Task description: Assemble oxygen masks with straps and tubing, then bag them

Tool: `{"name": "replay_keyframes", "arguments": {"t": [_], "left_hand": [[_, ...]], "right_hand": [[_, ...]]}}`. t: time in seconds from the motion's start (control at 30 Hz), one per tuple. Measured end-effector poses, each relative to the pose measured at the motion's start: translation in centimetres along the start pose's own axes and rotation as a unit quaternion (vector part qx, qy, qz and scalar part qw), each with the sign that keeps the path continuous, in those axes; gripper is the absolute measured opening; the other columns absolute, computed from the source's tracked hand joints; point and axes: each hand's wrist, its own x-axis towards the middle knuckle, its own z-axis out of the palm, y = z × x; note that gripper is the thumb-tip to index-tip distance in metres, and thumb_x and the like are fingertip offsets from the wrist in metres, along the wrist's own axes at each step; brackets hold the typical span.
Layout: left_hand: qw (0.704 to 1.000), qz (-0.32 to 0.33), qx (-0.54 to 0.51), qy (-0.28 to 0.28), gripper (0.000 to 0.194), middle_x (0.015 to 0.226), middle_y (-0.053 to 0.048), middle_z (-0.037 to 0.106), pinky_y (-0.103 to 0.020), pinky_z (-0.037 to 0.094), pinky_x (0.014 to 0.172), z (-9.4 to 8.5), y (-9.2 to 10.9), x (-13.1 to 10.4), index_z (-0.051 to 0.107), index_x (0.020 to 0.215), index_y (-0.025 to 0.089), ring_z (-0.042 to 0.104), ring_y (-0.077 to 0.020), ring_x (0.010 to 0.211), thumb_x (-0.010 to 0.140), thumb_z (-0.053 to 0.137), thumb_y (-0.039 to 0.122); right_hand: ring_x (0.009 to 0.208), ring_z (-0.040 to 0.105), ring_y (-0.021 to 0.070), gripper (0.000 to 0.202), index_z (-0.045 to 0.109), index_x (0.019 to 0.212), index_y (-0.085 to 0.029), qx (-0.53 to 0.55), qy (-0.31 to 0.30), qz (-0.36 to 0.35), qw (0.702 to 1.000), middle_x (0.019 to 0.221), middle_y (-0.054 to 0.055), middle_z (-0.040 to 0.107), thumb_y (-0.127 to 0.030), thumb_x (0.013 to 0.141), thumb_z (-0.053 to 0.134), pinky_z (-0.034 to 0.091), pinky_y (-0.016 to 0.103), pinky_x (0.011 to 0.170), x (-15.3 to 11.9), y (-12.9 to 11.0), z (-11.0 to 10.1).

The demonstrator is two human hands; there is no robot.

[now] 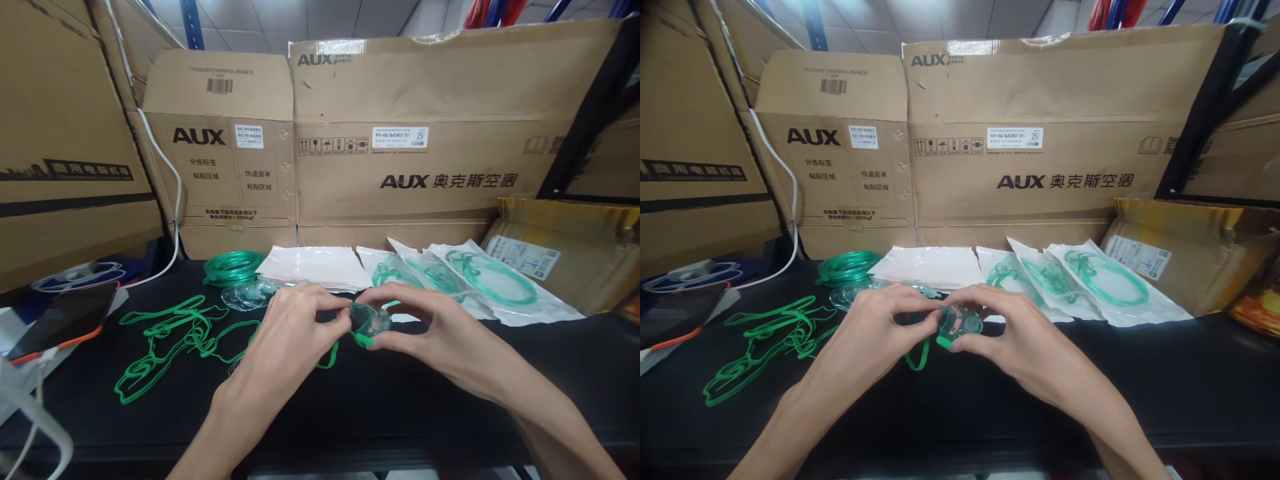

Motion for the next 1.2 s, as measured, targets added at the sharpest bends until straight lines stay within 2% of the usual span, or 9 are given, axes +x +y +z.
{"name": "replay_keyframes", "arguments": {"t": [0.13,0.3,0.43,0.5,0.63,0.77,0.9,1.0,1.2], "left_hand": [[0.999,0.029,-0.03,0.007,0.021,0.099,0.008,0.08,-0.027,0.048,0.085,-0.2,-0.4,0.1,0.083,0.103,0.034,0.07,-0.0176,0.095,0.092,0.071,0.02],[0.998,0.063,-0.02,0.022,0.014,0.095,0.007,0.079,-0.026,0.049,0.083,-0.2,-0.7,0.2,0.082,0.103,0.032,0.07,-0.0161,0.091,0.094,0.074,0.025],[0.989,0.126,-0.011,0.073,0.012,0.094,0.004,0.079,-0.027,0.05,0.083,0.1,-1.0,0.3,0.081,0.101,0.025,0.069,-0.016,0.089,0.091,0.076,0.019],[0.978,0.18,-0.006,0.108,0.01,0.093,0.002,0.078,-0.029,0.051,0.083,0.3,-1.2,0.4,0.08,0.1,0.02,0.068,-0.0163,0.087,0.091,0.077,0.018],[0.956,0.257,0.003,0.145,0.01,0.097,-0.002,0.076,-0.029,0.051,0.082,0.6,-1.1,0.3,0.076,0.104,0.015,0.063,-0.0162,0.088,0.094,0.072,0.015],[0.949,0.281,0.028,0.138,0.014,0.1,-0.004,0.075,-0.029,0.051,0.081,0.8,-1.0,0.2,0.074,0.109,0.014,0.058,-0.0165,0.087,0.096,0.068,0.013],[0.938,0.313,0.067,0.135,0.011,0.099,-0.005,0.073,-0.031,0.049,0.084,0.9,-1.0,0.3,0.072,0.107,0.011,0.057,-0.0176,0.087,0.097,0.066,0.011],[0.94,0.307,0.069,0.128,0.009,0.1,-0.005,0.074,-0.034,0.048,0.085,1.0,-0.8,0.3,0.071,0.105,0.012,0.057,-0.0185,0.088,0.098,0.065,0.012],[0.976,0.198,-0.024,0.085,0.011,0.102,0.003,0.075,-0.031,0.045,0.092,1.0,-0.2,0.0,0.071,0.107,0.021,0.06,-0.0157,0.094,0.096,0.069,0.017]], "right_hand": [[0.113,0.067,0.0249,0.03,0.072,0.112,-0.034,0.024,0.007,0.008,1.0,0.116,-0.002,0.075,-0.036,0.084,0.083,0.053,0.039,0.1,0.1,0.3,-0.2],[0.113,0.067,0.0242,0.027,0.072,0.112,-0.033,0.05,0.012,0.0,0.999,0.116,-0.001,0.074,-0.032,0.087,0.081,0.053,0.038,0.101,0.1,0.3,-0.1],[0.12,0.065,0.0258,0.038,0.073,0.116,-0.034,0.076,-0.006,-0.013,0.997,0.121,-0.001,0.073,-0.032,0.081,0.086,0.052,0.037,0.105,-0.2,-0.2,-0.4],[0.121,0.065,0.0254,0.033,0.074,0.117,-0.033,0.097,0.004,-0.012,0.995,0.122,0.0,0.073,-0.037,0.086,0.082,0.054,0.035,0.103,-0.2,-0.3,-0.7],[0.106,0.07,0.0217,0.019,0.079,0.107,-0.032,0.031,0.07,-0.006,0.997,0.113,0.001,0.077,-0.043,0.097,0.067,0.056,0.03,0.09,0.0,-0.1,-0.7],[0.104,0.07,0.0193,0.011,0.081,0.098,-0.031,0.023,0.063,-0.043,0.997,0.11,-0.001,0.077,-0.035,0.096,0.071,0.052,0.028,0.091,0.6,0.3,0.0],[0.102,0.069,0.0176,0.012,0.08,0.087,-0.028,0.034,0.079,-0.06,0.994,0.103,-0.001,0.076,-0.031,0.095,0.072,0.051,0.027,0.09,0.8,0.5,0.4],[0.102,0.068,0.0178,0.012,0.08,0.087,-0.028,0.037,0.08,-0.058,0.994,0.104,0.0,0.074,-0.032,0.095,0.072,0.051,0.028,0.089,0.8,0.6,0.2],[0.105,0.067,0.0189,0.009,0.077,0.09,-0.027,0.057,0.073,-0.049,0.995,0.105,0.0,0.073,-0.031,0.095,0.072,0.05,0.03,0.091,0.4,0.2,-0.1]]}}
